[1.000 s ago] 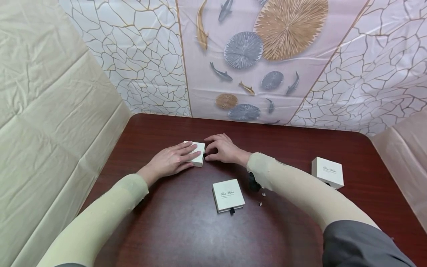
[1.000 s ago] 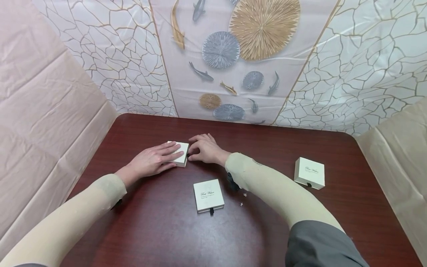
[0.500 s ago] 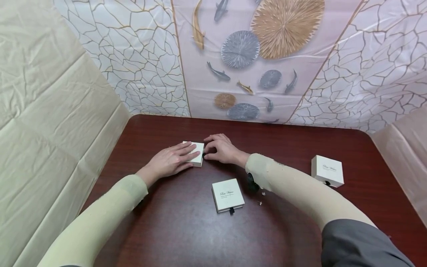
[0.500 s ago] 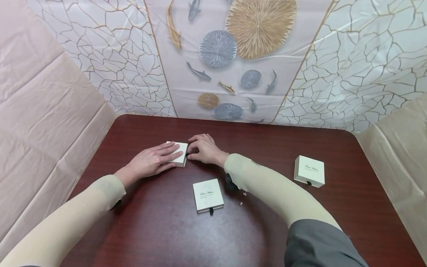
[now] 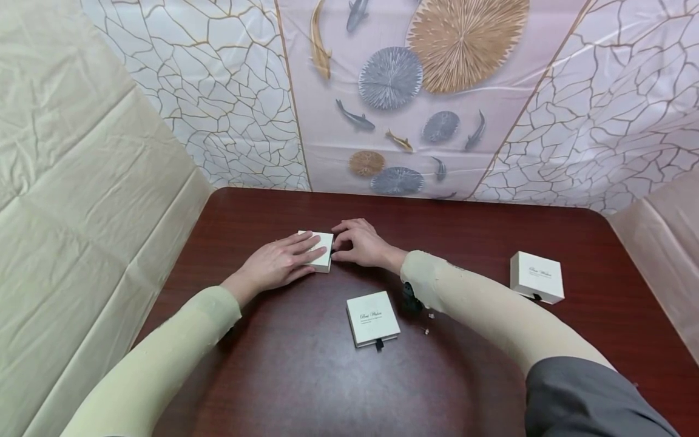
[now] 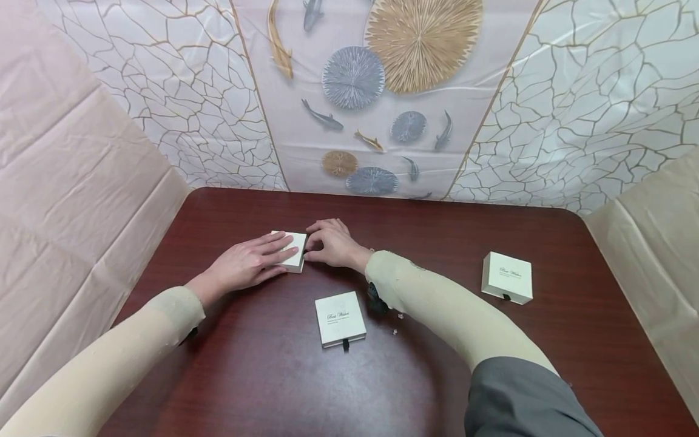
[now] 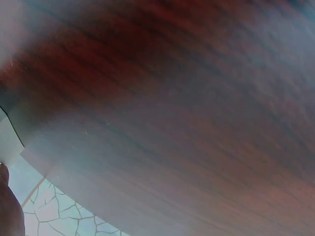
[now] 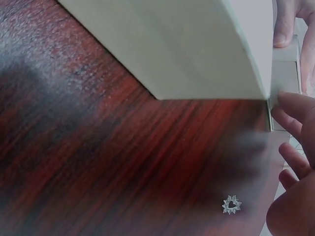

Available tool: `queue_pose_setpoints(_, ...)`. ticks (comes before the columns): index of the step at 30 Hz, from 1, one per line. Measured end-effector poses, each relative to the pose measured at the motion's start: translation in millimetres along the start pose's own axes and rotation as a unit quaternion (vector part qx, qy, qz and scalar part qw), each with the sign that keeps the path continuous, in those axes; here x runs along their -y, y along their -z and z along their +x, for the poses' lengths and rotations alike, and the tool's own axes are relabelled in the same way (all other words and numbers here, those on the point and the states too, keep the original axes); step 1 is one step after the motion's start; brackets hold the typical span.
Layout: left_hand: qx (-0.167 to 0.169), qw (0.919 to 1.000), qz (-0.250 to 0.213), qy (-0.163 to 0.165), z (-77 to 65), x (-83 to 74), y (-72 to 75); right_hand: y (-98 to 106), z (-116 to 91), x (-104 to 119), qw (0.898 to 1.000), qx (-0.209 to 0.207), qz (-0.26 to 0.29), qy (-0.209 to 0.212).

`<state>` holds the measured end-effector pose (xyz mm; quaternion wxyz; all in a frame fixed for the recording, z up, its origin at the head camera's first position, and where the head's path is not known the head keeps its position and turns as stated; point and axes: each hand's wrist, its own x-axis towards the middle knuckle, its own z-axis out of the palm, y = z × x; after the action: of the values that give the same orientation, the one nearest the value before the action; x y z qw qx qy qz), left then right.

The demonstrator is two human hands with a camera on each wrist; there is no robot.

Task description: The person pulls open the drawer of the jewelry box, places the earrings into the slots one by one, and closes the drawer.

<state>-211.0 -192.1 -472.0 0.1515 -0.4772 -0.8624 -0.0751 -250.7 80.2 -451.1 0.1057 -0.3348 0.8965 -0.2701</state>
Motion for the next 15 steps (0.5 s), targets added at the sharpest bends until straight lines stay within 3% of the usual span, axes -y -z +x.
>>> queue_pose_setpoints(15, -0.011, 0.9999, -0.003, -0.006, 0.1, 0.3, -0.8, -2.6, -0.4, 0.2, 1.0, -0.012, 0.007, 0.009)
